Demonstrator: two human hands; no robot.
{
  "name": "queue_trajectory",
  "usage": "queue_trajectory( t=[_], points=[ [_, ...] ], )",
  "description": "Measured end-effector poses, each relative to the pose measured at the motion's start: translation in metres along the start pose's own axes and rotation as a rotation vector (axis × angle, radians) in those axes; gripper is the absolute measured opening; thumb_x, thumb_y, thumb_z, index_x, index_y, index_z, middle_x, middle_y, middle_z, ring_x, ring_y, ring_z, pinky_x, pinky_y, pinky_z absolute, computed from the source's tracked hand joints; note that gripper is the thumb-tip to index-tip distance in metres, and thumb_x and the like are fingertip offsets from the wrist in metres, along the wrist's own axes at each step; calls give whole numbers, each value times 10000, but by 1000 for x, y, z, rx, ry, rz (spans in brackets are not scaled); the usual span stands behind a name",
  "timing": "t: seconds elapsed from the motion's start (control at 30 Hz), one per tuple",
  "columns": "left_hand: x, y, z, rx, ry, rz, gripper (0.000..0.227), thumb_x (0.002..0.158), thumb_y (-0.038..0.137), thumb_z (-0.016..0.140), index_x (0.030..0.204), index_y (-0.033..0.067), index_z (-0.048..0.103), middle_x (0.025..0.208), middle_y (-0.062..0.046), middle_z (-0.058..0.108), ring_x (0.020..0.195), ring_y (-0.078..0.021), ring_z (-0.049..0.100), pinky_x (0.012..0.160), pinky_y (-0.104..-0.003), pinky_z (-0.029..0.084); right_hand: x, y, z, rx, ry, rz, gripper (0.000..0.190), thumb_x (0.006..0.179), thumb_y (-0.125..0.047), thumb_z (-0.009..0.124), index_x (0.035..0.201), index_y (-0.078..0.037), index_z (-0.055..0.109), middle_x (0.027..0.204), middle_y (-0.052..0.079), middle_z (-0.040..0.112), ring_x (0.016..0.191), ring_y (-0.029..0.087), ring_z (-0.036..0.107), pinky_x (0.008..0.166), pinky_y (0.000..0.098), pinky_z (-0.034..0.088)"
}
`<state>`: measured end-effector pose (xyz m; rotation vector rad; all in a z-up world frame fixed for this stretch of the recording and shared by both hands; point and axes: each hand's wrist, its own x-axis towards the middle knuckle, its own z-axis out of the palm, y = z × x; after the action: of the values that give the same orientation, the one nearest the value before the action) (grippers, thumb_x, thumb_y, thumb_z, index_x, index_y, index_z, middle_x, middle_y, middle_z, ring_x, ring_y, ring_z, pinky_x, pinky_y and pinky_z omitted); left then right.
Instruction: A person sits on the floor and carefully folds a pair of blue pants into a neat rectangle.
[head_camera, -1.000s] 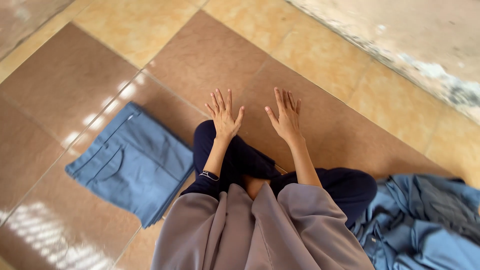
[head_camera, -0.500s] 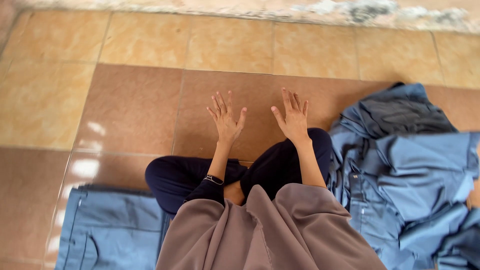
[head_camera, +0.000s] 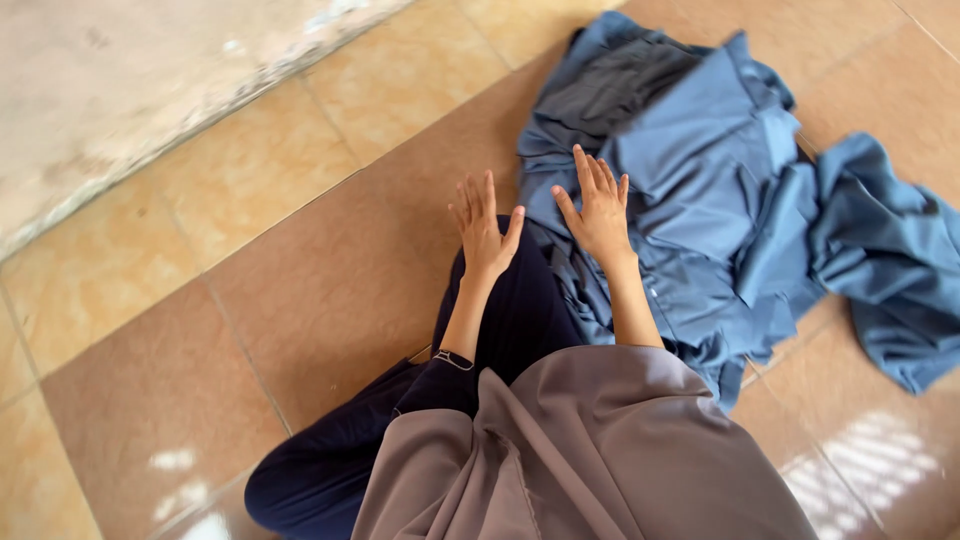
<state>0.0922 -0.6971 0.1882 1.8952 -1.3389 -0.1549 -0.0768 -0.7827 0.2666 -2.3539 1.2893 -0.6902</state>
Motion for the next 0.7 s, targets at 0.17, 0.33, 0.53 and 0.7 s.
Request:
queue_trajectory(
  t=[0.17, 0.33, 0.53, 0.7],
  points=[
    [-1, 46, 56, -177, -178, 102, 813, 1030, 514, 524, 1666, 160, 162, 1635, -327, 208, 1528, -536, 119, 1159, -749, 116, -22, 55, -34, -31, 52, 164, 712, 1094, -570, 491, 1651, -187, 268, 1490, 259, 485, 1459, 456, 364, 1153, 720, 166],
    [-12, 70, 100, -319, -335, 126, 785, 1054, 483, 519, 1665, 146, 161, 1629, -350, 194, 1513, -557, 129, 1151, -754, 123, -45, 116, -38, -80, 89, 297, 743, 1072, -564, 544, 1654, -204, 254, 1517, 271, 440, 1435, 479, 387, 1132, 736, 209],
    [-40, 47, 160, -474, -493, 61, 793, 1058, 464, 533, 1666, 139, 141, 1617, -385, 165, 1488, -583, 151, 1127, -765, 169, -60, 172, -10, 17, 97, 427, 888, 955, -363, 760, 1655, -157, 255, 1621, 358, 178, 1314, 574, 504, 1024, 697, 452],
    [-50, 34, 163, -570, -520, 16, 800, 1028, 362, 607, 1652, 120, 170, 1600, -407, 167, 1446, -603, 235, 1126, -712, 293, -51, 201, 40, 87, 114, 498, 1195, 870, -338, 873, 1663, -90, 14, 1607, 374, 154, 1113, 486, 679, 937, 602, 565]
  ],
)
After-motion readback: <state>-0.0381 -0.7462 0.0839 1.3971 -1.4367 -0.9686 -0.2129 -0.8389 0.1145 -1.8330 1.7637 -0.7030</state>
